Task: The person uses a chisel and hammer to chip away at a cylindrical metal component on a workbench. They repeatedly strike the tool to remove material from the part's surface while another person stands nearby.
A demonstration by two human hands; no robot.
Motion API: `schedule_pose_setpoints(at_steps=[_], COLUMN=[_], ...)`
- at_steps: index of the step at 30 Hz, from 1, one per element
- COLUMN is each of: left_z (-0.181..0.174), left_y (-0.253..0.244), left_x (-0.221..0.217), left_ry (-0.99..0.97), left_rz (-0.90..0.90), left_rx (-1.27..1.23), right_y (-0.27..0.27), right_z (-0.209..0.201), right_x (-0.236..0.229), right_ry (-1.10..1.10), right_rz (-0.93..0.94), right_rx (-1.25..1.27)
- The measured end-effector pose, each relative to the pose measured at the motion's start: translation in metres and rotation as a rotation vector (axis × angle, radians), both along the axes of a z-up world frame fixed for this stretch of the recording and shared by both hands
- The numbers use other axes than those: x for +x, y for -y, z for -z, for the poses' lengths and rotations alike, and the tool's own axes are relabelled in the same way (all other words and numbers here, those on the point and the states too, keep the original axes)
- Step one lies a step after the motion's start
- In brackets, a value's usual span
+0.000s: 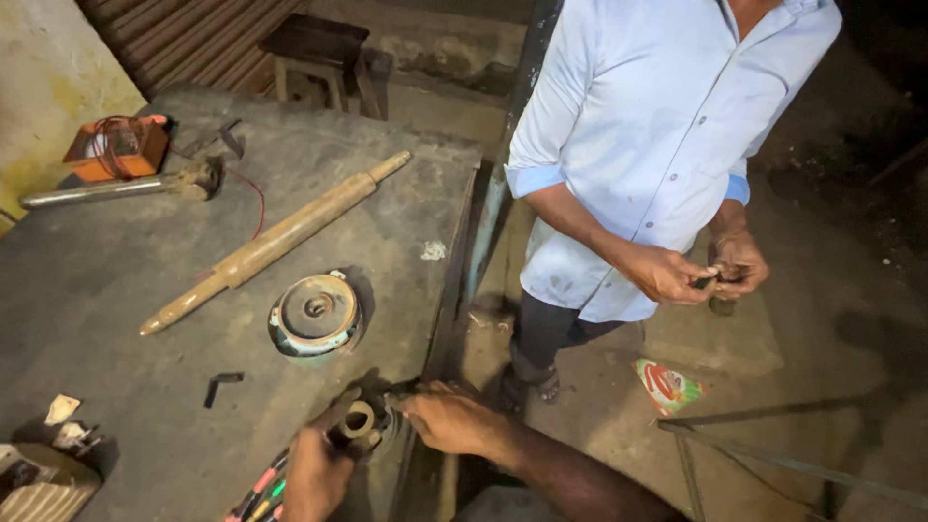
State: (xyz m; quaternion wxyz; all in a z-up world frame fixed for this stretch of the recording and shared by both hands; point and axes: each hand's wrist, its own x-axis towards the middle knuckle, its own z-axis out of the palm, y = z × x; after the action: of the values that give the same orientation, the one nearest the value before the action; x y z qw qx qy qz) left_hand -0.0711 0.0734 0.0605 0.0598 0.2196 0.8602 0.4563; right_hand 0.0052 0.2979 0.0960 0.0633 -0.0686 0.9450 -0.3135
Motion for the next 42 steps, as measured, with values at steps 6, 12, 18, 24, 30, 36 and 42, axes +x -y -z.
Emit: schedule_pose_setpoints(at_steps=[6,12,18,24,30,36,42], left_z=[0.036,0.018,0.022,0.043,0.024,-0.006,0.010], left_y=[-0.004,-0.041,-0.071,-0.071,-0.075,-0.077,-0.092], left_x=[-0.006,-0.009,-0.033,-0.041,-0.030,-0.012,0.024], left_ry=[-0.055,-0.180,-0.479,-0.501,-0.511,-0.418,-0.336], left_rz=[-0.008,-0.361,-0.467,-0.618,-0.611,-0.577,-0.756], left_rx=[0.026,0.115,-0.048,-0.129,-0.071,0.008,-0.128], right_y=[-0.014,-0.009,-0.019,-0.032,-0.025,-0.050,-0.042], right_z=[0.001,0.004,-0.007,-0.003,0.037,0.043,0.044], right_x=[0.015,-0.013,-0.024,-0.012,-0.038,-0.038,-0.043], right_ry=[0.027,0.013,0.154,0.251,0.084,-0.162,-0.052], right_rz=[-0.058,-0.059,-0.150,-0.168,-0.199,-0.362,-0.256], right_rx=[-0.001,0.003,0.062,-0.215,-0.209,-0.357,-0.017])
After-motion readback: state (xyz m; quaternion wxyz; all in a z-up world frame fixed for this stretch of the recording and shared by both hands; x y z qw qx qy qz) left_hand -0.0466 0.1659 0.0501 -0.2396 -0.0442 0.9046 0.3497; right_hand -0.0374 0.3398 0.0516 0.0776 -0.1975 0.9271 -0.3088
